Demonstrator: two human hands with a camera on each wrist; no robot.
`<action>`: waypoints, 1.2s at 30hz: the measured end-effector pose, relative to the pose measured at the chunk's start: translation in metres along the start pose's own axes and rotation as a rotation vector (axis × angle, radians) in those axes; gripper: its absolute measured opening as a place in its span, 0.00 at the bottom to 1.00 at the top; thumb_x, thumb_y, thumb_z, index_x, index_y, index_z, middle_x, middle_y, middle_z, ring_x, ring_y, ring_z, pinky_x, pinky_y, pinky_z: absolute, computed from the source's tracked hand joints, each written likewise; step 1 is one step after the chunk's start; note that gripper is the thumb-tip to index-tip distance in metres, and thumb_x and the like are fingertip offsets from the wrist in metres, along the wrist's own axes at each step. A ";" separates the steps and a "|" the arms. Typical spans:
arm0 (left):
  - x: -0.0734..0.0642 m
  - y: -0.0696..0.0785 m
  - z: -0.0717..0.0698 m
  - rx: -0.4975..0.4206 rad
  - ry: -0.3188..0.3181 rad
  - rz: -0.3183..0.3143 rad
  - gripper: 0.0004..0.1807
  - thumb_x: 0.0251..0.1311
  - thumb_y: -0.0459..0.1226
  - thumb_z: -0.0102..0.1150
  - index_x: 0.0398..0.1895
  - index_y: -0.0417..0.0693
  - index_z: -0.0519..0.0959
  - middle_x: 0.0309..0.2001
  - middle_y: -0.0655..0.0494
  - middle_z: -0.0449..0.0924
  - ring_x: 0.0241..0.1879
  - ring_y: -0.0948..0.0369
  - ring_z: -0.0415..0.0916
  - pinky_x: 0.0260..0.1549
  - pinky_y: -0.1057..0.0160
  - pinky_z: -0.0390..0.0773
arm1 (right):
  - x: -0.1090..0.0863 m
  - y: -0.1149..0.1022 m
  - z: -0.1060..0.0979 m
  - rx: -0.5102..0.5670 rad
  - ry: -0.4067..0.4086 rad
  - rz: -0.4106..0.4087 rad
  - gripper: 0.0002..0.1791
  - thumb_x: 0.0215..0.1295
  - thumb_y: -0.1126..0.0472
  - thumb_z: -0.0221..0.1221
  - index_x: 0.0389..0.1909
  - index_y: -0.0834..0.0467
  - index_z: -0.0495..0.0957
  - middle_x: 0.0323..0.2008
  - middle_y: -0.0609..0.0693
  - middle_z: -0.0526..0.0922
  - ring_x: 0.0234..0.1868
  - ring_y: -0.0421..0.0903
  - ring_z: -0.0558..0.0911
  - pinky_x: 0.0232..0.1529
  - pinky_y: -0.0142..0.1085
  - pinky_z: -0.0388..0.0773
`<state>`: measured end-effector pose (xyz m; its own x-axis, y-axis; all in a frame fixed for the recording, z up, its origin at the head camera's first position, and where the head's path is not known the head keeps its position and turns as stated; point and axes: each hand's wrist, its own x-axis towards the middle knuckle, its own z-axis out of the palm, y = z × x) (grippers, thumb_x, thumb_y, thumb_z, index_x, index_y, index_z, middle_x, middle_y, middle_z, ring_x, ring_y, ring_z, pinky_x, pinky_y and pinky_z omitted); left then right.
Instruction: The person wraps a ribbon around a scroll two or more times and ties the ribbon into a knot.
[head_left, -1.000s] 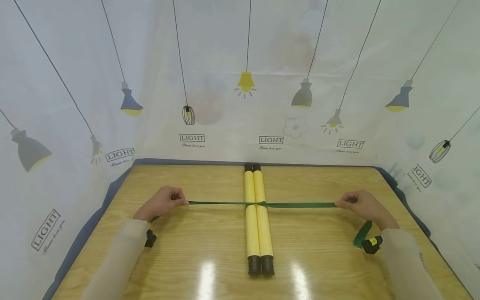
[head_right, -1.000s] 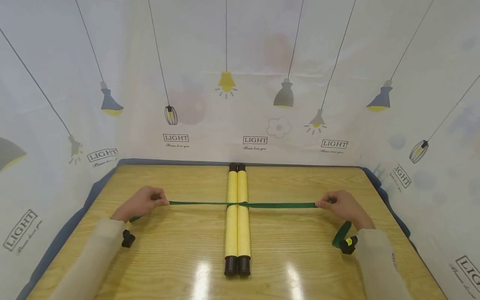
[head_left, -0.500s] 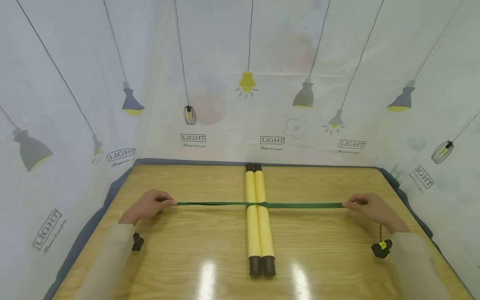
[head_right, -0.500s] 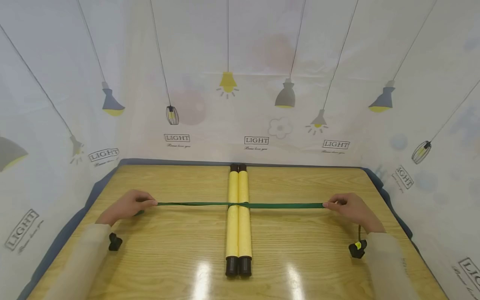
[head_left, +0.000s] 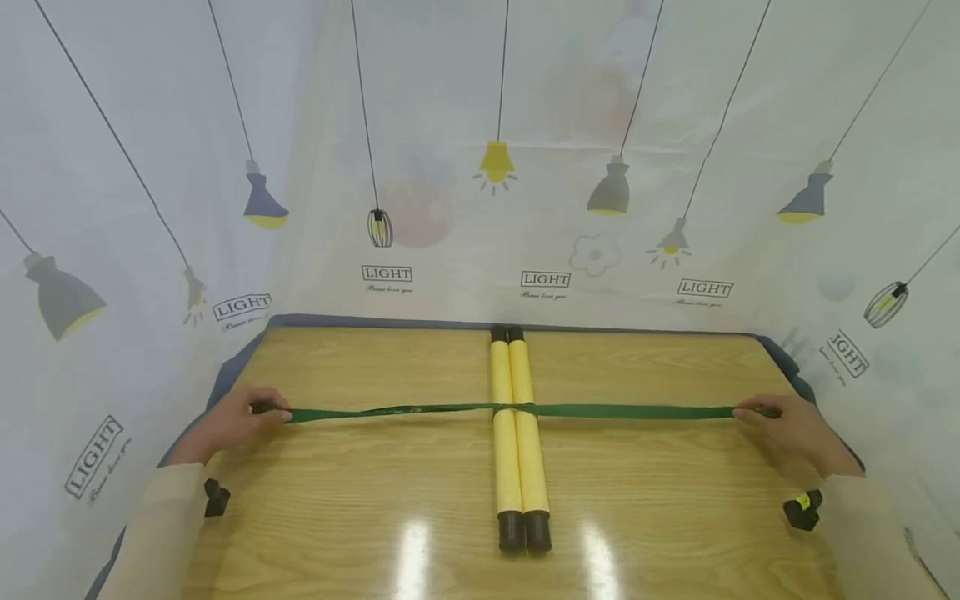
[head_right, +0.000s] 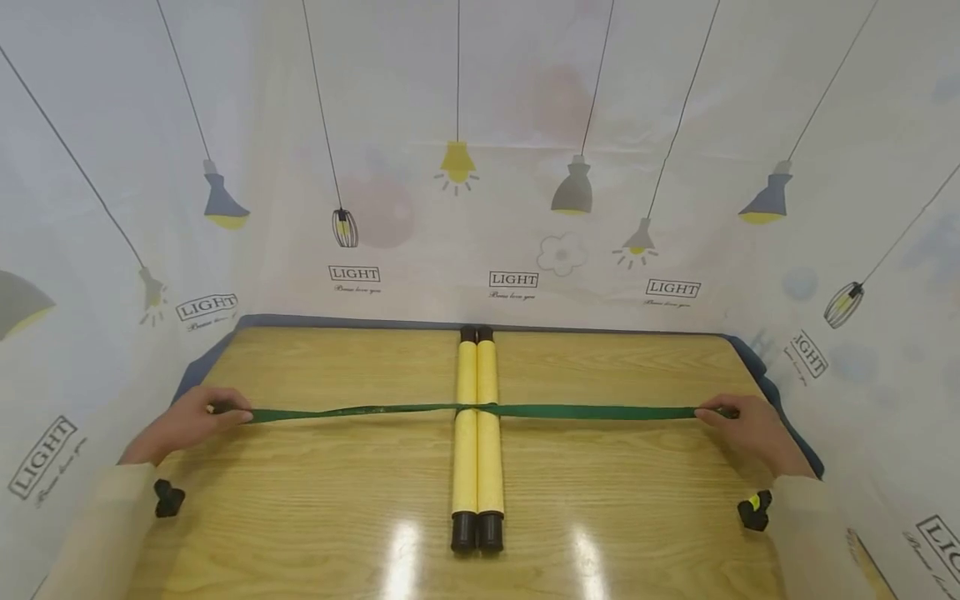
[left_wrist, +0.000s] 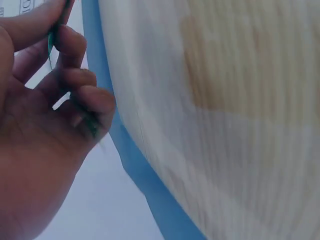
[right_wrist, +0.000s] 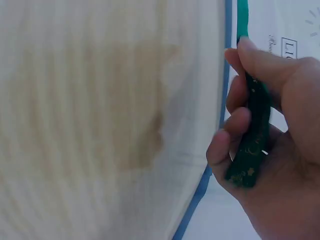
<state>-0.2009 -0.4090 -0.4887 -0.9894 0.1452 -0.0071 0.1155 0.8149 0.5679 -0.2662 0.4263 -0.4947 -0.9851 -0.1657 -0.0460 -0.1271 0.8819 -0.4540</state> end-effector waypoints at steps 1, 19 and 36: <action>-0.002 -0.001 0.000 0.011 0.013 0.005 0.05 0.66 0.40 0.68 0.38 0.49 0.87 0.38 0.57 0.86 0.38 0.64 0.75 0.40 0.62 0.74 | -0.001 0.002 0.000 -0.004 -0.004 0.013 0.29 0.76 0.40 0.55 0.57 0.62 0.82 0.59 0.73 0.78 0.57 0.72 0.77 0.51 0.64 0.75; 0.010 0.049 0.014 0.070 0.042 0.001 0.18 0.64 0.53 0.68 0.42 0.48 0.83 0.47 0.46 0.83 0.49 0.48 0.78 0.47 0.44 0.78 | -0.004 -0.014 -0.005 -0.013 0.090 -0.030 0.27 0.80 0.49 0.53 0.63 0.69 0.74 0.62 0.76 0.73 0.57 0.74 0.74 0.49 0.65 0.75; 0.068 0.163 0.105 -0.070 -0.196 -0.039 0.23 0.69 0.54 0.62 0.23 0.48 0.76 0.20 0.58 0.69 0.20 0.62 0.61 0.21 0.64 0.64 | 0.014 -0.077 0.013 -0.083 -0.116 0.072 0.30 0.76 0.44 0.55 0.49 0.72 0.78 0.44 0.68 0.84 0.42 0.61 0.83 0.42 0.54 0.80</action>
<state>-0.2405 -0.2075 -0.4828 -0.9559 0.2268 -0.1864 0.0647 0.7822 0.6197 -0.2682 0.3504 -0.4725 -0.9727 -0.1459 -0.1803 -0.0702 0.9261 -0.3707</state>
